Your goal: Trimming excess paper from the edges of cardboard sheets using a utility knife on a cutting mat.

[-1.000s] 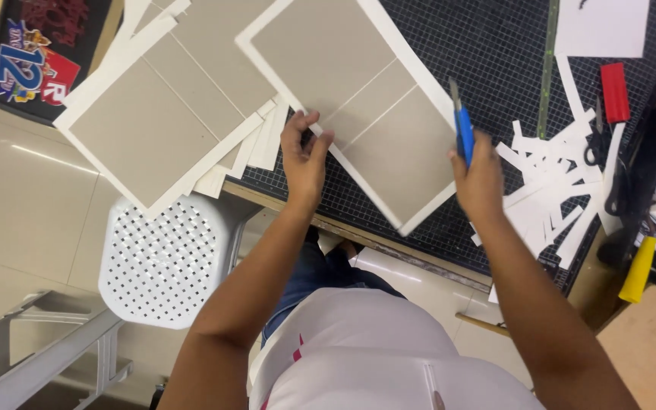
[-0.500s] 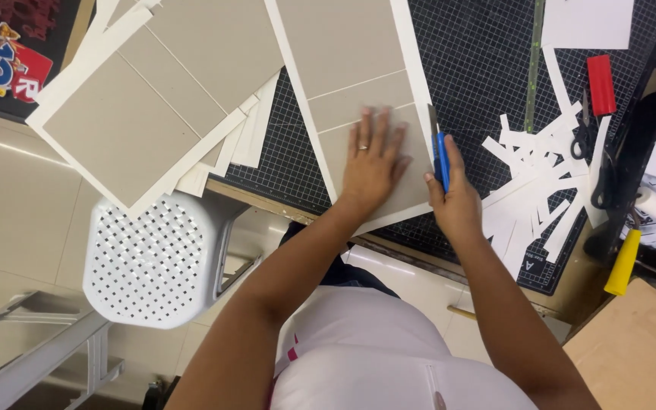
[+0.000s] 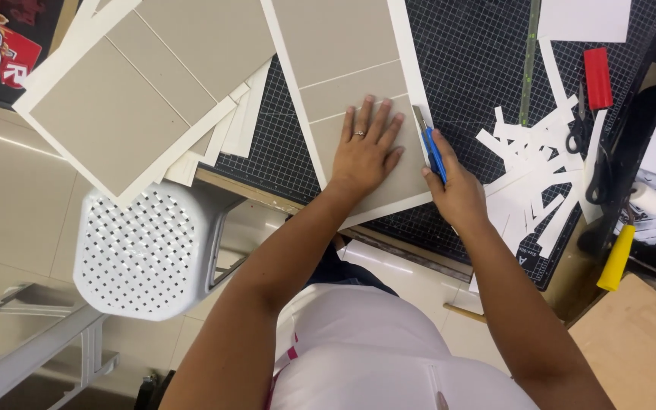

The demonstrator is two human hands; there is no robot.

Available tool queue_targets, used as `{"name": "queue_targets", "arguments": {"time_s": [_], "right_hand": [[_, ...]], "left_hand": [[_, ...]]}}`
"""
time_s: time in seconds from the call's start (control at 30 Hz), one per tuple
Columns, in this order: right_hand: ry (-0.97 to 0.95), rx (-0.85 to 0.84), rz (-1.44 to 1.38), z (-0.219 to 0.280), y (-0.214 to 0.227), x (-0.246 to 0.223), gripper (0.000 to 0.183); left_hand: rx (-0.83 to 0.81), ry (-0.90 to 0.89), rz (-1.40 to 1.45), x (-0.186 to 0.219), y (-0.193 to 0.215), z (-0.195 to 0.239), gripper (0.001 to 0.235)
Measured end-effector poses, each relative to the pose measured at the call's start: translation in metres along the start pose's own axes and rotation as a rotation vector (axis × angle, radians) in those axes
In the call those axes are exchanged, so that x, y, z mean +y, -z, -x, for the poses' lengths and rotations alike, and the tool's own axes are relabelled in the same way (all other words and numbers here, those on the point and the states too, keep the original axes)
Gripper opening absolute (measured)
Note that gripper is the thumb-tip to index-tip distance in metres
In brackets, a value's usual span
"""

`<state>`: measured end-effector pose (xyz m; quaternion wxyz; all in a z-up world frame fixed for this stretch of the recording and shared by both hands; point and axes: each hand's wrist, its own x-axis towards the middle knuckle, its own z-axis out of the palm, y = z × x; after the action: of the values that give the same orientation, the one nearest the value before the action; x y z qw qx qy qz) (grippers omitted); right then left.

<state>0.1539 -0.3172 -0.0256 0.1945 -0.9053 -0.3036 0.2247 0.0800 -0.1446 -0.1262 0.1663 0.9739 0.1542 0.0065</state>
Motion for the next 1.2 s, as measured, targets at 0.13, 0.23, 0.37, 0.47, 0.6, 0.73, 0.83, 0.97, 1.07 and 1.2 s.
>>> {"name": "queue_targets", "arguments": {"time_s": [0.13, 0.23, 0.37, 0.47, 0.6, 0.73, 0.83, 0.97, 1.07, 1.2], "right_hand": [[0.017, -0.025, 0.018, -0.004, 0.002, 0.002, 0.065], [0.035, -0.031, 0.03, -0.004, 0.002, 0.004, 0.065], [0.064, -0.04, 0.055, -0.006, -0.002, 0.013, 0.066], [0.1, -0.064, 0.114, -0.009, -0.006, 0.016, 0.067], [0.113, -0.075, 0.147, -0.009, -0.002, 0.01, 0.066], [0.146, -0.092, 0.16, -0.011, 0.001, 0.009, 0.065], [0.165, -0.118, 0.169, -0.012, 0.008, 0.008, 0.064], [0.194, -0.133, 0.152, -0.013, 0.012, 0.01, 0.063], [0.179, -0.149, 0.146, -0.004, 0.012, 0.015, 0.064], [0.161, -0.162, 0.143, 0.022, 0.007, 0.032, 0.064]], "left_hand": [[-0.028, 0.028, -0.011, 0.004, 0.006, -0.001, 0.062], [-0.038, 0.034, -0.015, 0.005, 0.005, -0.001, 0.062], [-0.056, 0.046, -0.02, 0.006, 0.003, -0.002, 0.061], [-0.056, 0.096, -0.002, 0.016, -0.003, -0.003, 0.06], [-0.045, 0.144, 0.006, 0.031, -0.001, -0.002, 0.06], [-0.069, 0.158, 0.012, 0.034, 0.001, -0.001, 0.062], [-0.057, 0.159, 0.008, 0.034, 0.0, 0.0, 0.064], [-0.031, 0.164, 0.0, 0.034, 0.0, 0.001, 0.066], [-0.035, 0.173, -0.01, 0.036, 0.001, -0.001, 0.066], [-0.046, 0.175, -0.008, 0.037, -0.003, 0.003, 0.066]]}}
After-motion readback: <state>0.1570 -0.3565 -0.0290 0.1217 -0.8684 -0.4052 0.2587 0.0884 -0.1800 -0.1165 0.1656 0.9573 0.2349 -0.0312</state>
